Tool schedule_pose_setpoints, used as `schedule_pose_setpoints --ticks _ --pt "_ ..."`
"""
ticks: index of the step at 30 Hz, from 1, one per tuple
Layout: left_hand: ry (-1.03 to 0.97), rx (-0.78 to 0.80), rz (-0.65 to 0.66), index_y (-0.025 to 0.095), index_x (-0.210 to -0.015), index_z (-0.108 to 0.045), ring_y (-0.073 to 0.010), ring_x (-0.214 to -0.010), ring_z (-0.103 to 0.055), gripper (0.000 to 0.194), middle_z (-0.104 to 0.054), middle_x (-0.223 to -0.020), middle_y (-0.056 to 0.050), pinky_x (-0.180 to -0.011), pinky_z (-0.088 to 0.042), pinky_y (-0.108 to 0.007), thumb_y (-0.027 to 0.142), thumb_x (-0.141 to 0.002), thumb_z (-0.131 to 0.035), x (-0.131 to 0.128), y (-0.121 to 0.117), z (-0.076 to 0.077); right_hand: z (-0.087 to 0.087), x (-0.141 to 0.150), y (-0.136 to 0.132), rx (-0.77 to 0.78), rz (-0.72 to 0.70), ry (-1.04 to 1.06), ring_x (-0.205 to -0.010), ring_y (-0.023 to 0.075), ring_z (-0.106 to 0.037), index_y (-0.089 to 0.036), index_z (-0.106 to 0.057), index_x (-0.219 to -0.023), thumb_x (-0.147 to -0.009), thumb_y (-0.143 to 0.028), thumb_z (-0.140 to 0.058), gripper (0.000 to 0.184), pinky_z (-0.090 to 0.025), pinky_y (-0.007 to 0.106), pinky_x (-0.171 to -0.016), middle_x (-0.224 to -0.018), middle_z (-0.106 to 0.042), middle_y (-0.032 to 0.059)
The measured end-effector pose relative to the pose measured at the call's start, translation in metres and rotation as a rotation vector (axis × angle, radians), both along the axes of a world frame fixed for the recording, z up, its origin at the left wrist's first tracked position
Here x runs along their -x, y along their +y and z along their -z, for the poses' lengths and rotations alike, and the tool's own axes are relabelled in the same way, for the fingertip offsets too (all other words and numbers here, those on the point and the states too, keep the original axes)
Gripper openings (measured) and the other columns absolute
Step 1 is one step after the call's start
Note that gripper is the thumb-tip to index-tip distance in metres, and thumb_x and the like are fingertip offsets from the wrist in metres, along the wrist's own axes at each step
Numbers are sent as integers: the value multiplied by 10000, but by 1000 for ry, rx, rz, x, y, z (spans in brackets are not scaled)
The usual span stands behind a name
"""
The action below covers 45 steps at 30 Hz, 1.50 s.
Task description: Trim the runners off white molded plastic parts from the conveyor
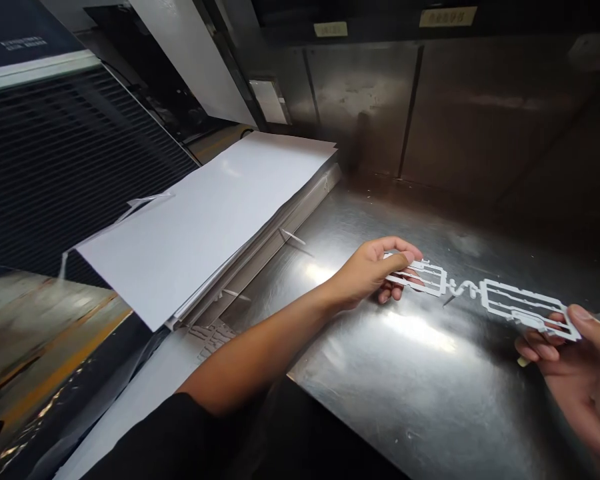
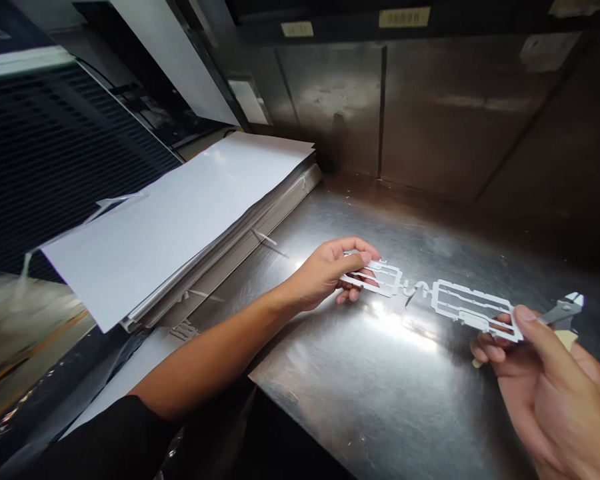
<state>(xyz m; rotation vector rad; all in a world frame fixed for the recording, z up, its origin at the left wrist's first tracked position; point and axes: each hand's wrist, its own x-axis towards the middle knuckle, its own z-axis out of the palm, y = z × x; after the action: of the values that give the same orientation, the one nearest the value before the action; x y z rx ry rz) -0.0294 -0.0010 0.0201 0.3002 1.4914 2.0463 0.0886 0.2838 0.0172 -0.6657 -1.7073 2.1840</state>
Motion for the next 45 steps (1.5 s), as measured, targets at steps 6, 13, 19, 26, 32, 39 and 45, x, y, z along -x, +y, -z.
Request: schedule_pose_setpoints --ticks 6,13,19,26,32,39,45 --pt "-34 64 -74 169 -1087 -666 -103 -471 -587 256 -773 -817 -64 -374 -391 -157 346 -953 -794 -2 1 -4 -13 -2 -10 48 -43 -21 -717 202 -520 -173 -708 -734 -619 -473 -1121 523 -575 284 -534 -800 -541 70" --pt "-84 92 -93 147 -1050 -713 -108 -446 -577 221 -738 -753 -52 -362 -377 -158 294 -905 -791 0 0 -4 -15 -2 -14 90 -79 -13 -678 177 -486 -183 -657 -715 -617 -528 -1152 612 -576 289 -543 -760 -492 28" --pt "-55 95 -132 152 -1108 -695 -108 -451 -571 280 -746 -761 -62 -365 -391 -150 333 -928 -809 0 1 -3 -14 -3 -15 72 -85 25 -695 178 -488 -182 -656 -739 -633 -507 -1159 609 -580 284 -565 -795 -519 34" --pt "-39 109 -175 152 -1152 -689 -105 -457 -571 328 -737 -761 -49 -359 -378 -142 348 -937 -839 0 1 -5 -11 -3 -15 72 -81 14 -726 193 -507 -184 -681 -769 -626 -446 -1145 552 -568 276 -575 -814 -536 37" --pt "-27 83 -194 157 -1109 -695 -100 -465 -577 375 -734 -768 -40 -361 -378 -141 421 -937 -900 1 1 -3 -11 -4 -15 55 -93 44 -732 193 -523 -185 -670 -772 -651 -401 -1141 532 -573 272 -577 -820 -548 36" --pt "10 73 -220 158 -1065 -700 -96 -479 -574 467 -714 -777 -30 -365 -382 -142 525 -918 -947 1 2 -1 -1 -6 -10 -113 -118 106 -702 174 -575 -201 -706 -932 -888 -608 -1033 524 -588 291 -599 -884 -590 35" --pt "-71 7 -269 148 -1051 -724 -137 -517 -613 594 -734 -897 -95 -348 -378 -188 741 -1035 -742 5 3 -1 7 -11 -9 -478 15 172 -693 169 -624 -203 -828 -1049 -972 -499 -1001 352 -535 254 -622 -802 -644 32"
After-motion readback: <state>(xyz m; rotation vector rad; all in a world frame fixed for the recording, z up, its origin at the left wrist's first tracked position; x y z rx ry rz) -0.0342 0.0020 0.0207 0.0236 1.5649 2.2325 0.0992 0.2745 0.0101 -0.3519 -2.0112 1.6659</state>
